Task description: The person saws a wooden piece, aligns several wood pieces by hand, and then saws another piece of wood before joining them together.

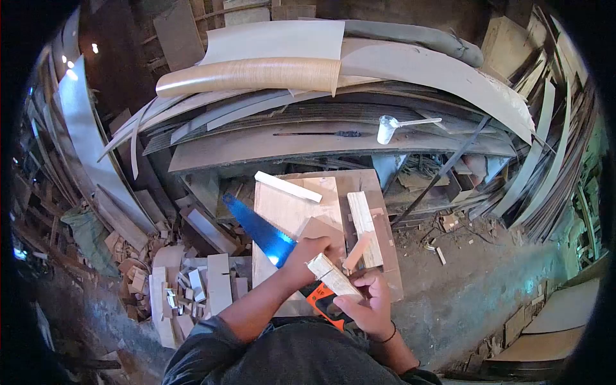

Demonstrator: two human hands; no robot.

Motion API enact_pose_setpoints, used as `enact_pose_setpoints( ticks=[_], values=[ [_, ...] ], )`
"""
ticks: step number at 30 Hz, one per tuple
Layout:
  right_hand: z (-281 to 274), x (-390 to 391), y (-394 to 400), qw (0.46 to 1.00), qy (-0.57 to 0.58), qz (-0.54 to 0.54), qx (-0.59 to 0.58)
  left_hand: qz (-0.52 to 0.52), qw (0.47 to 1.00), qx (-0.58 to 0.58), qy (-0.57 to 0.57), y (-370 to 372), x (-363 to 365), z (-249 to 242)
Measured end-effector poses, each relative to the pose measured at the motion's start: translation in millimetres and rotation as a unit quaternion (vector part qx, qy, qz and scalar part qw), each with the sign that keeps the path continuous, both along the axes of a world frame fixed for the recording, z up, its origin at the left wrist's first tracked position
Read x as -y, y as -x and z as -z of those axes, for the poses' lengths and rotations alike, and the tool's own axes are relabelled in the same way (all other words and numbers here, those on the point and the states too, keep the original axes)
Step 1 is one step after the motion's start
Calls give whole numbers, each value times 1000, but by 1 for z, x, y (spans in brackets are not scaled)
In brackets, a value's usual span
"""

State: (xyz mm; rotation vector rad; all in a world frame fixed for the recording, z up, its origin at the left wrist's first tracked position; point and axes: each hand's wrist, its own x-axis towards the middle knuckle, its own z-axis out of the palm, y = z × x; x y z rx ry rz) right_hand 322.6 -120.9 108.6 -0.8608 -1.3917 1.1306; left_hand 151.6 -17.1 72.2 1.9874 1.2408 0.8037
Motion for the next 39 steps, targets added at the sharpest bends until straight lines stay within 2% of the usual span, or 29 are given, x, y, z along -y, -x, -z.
enact_pose_setpoints(
  ticks=[3, 4, 6, 9, 10, 13, 14, 17, 19, 22, 24, 27, 28, 31, 32, 35, 39],
  values=[
    [3, -5, 4, 998, -60, 26, 10, 42, 999, 18, 14, 28, 16, -12],
    [3, -5, 7, 994, -95, 45, 35, 68, 985, 120, 105, 33, 26, -18],
    [4, -6, 13, 979, -165, 83, 85, 118, 899, 316, 278, 38, 52, -25],
    [-2, -8, 16, 936, -251, 110, 219, 156, 773, 492, 369, 37, 78, -19],
    [-1, -9, 20, 934, -263, 107, 217, 152, 760, 519, 360, 35, 85, -18],
    [2, -9, 30, 935, -257, 86, 228, 55, 722, 571, 387, 23, 97, -18],
    [-2, -6, 31, 936, -244, 76, 243, 32, 737, 563, 374, 22, 99, -26],
    [-21, -7, 31, 949, -200, 10, 244, -11, 728, 595, 340, 31, 100, -13],
    [-17, -5, 14, 930, -189, -37, 313, -74, 782, 528, 323, 44, 99, -20],
    [5, -2, -23, 891, -124, -138, 414, -153, 819, 462, 303, 60, 100, -7],
    [7, 6, -32, 860, -75, -189, 468, -148, 853, 404, 295, 70, 102, 1],
    [37, 21, -36, 824, -157, -170, 517, -147, 885, 334, 290, 81, 103, 15],
    [41, 25, -34, 801, -167, -167, 550, -143, 894, 312, 290, 85, 103, 16],
    [57, 25, -27, 778, -188, -151, 580, -152, 921, 260, 245, 91, 103, 10],
    [59, 24, -27, 785, -191, -154, 569, -160, 930, 245, 223, 93, 103, 7],
    [54, 20, -25, 817, -180, -150, 527, -222, 969, 89, 66, 112, 98, 13],
    [34, 21, -18, 874, -110, -118, 458, -246, 957, -87, 124, 134, 88, -15]
  ],
)
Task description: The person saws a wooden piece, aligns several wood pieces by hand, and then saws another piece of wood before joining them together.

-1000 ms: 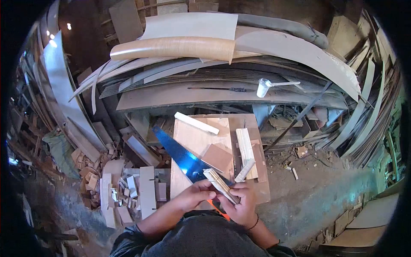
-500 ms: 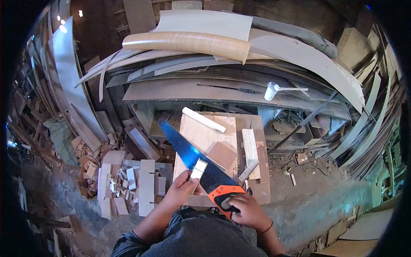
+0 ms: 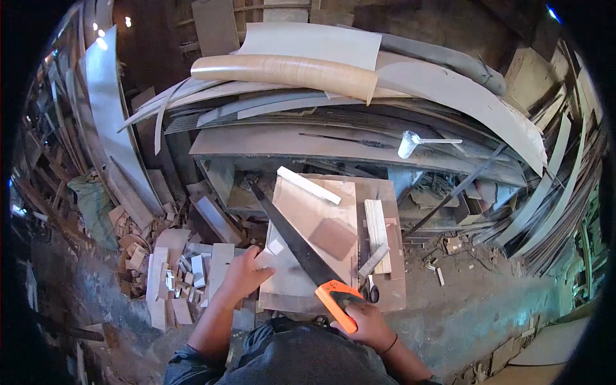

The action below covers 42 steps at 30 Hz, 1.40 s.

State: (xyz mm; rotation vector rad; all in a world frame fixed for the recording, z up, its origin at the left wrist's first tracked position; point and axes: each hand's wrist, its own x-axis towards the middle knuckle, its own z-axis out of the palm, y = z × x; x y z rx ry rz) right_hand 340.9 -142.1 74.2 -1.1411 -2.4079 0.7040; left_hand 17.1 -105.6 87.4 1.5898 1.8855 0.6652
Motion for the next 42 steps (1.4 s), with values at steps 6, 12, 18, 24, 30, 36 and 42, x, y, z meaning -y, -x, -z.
enact_pose_setpoints(
  ticks=[6, 12, 18, 24, 30, 36, 42],
  values=[
    [3, 7, 9, 971, 98, 119, -180, 37, 977, -201, 56, 12, -34, 11],
    [4, 16, 25, 939, 132, 103, -299, 142, 972, -185, -13, 37, -71, 53],
    [28, 16, 56, 886, 196, 162, -388, 107, 967, -226, 44, 36, -96, 50],
    [40, 15, 62, 874, 189, 231, -383, 117, 971, -204, 51, 66, -94, 56],
    [25, 16, 59, 866, 177, 266, -385, 101, 990, -49, 84, 79, -51, 109],
    [25, 9, 72, 850, 158, 301, -402, 116, 981, 152, 17, 61, -28, 82],
    [40, 7, 72, 862, 149, 274, -399, 114, 988, 45, -92, 51, -55, 63]
  ],
)
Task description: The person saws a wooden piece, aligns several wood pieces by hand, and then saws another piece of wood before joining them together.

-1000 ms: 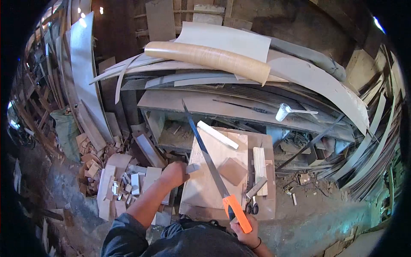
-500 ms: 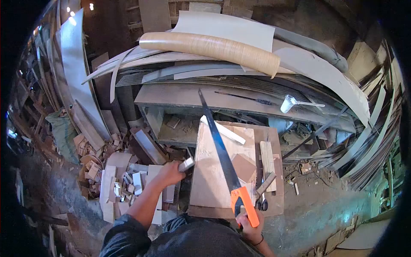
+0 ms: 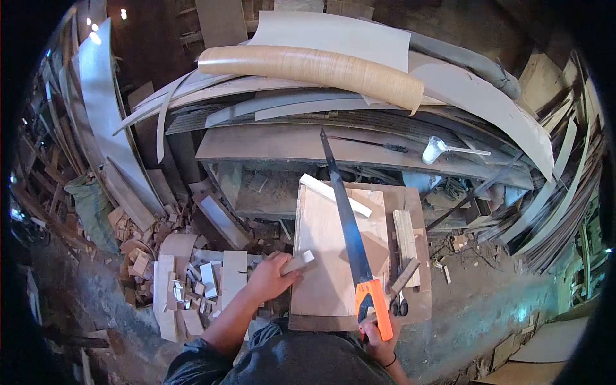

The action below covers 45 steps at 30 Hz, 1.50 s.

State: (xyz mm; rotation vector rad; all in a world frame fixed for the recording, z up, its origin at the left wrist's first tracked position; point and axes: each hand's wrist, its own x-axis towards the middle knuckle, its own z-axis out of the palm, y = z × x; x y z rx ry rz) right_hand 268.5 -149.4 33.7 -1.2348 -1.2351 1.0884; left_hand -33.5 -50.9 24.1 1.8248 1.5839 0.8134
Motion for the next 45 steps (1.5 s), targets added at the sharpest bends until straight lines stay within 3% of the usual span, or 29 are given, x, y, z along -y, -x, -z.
enact_pose_setpoints(
  ticks=[4, 11, 16, 25, 34, 37, 38, 40, 43, 45],
  values=[
    [-9, 1, 8, 1000, 18, -4, -23, -11, 996, -44, 78, 1, -20, -3],
    [-7, -1, 14, 996, 28, -76, 40, -3, 999, -32, 40, 4, -35, 5],
    [-2, -2, 25, 996, 57, -71, -7, -8, 994, -46, 97, 3, -41, -1],
    [-1, -8, 32, 994, 65, -85, 32, -8, 998, -14, 53, 6, -45, 14],
    [-11, -10, 38, 994, 20, -96, 55, -42, 983, -106, 146, 2, -57, 5],
    [-14, -10, 37, 991, 16, -105, 79, 190, 948, -248, -55, 19, -76, 53],
    [-13, -10, 36, 990, 18, -109, 85, 152, 969, -178, 83, 17, -80, 56],
    [-18, -9, 39, 989, 20, -118, 88, 65, 934, -29, 350, 7, -87, 28],
    [-26, -11, 41, 986, 12, -130, 103, 215, 950, -193, 121, 17, -97, 66],
    [-28, -12, 43, 985, 3, -132, 113, 216, 958, -185, 27, 21, -95, 84]
  ],
)
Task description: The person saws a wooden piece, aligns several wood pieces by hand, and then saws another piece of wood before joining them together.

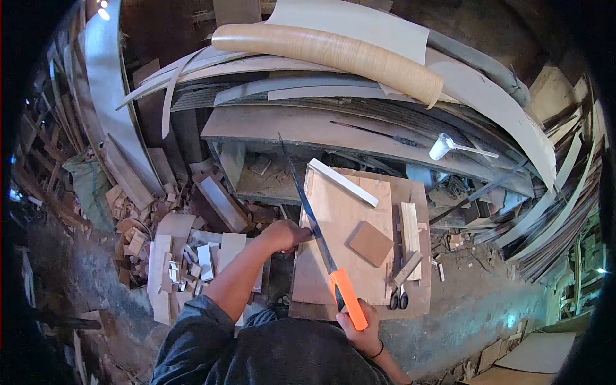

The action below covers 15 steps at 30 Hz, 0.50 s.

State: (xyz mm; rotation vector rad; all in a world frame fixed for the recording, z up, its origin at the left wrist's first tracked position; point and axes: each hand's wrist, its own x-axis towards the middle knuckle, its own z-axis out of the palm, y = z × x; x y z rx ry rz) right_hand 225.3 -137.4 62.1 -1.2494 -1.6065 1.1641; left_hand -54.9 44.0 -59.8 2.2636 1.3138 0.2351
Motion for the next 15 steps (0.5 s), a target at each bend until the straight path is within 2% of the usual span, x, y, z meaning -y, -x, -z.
enact_pose_setpoints(
  ticks=[3, 5, 10, 13, 15],
  values=[
    [-1, 0, 0, 1000, -7, -2, 14, 19, 991, 18, -131, 0, 1, 18],
    [-2, 0, -1, 1000, -5, -9, 22, 10, 991, 17, -129, 1, 2, 24],
    [-8, -2, 1, 999, 5, -20, 35, -42, 996, -16, 75, -7, 5, -22],
    [-1, -1, 0, 999, 0, -17, 34, -17, 1000, 1, 1, -4, 7, -12],
    [-2, -1, 1, 999, -9, -16, 40, -6, 996, 9, -93, -4, 9, -6]
  ],
)
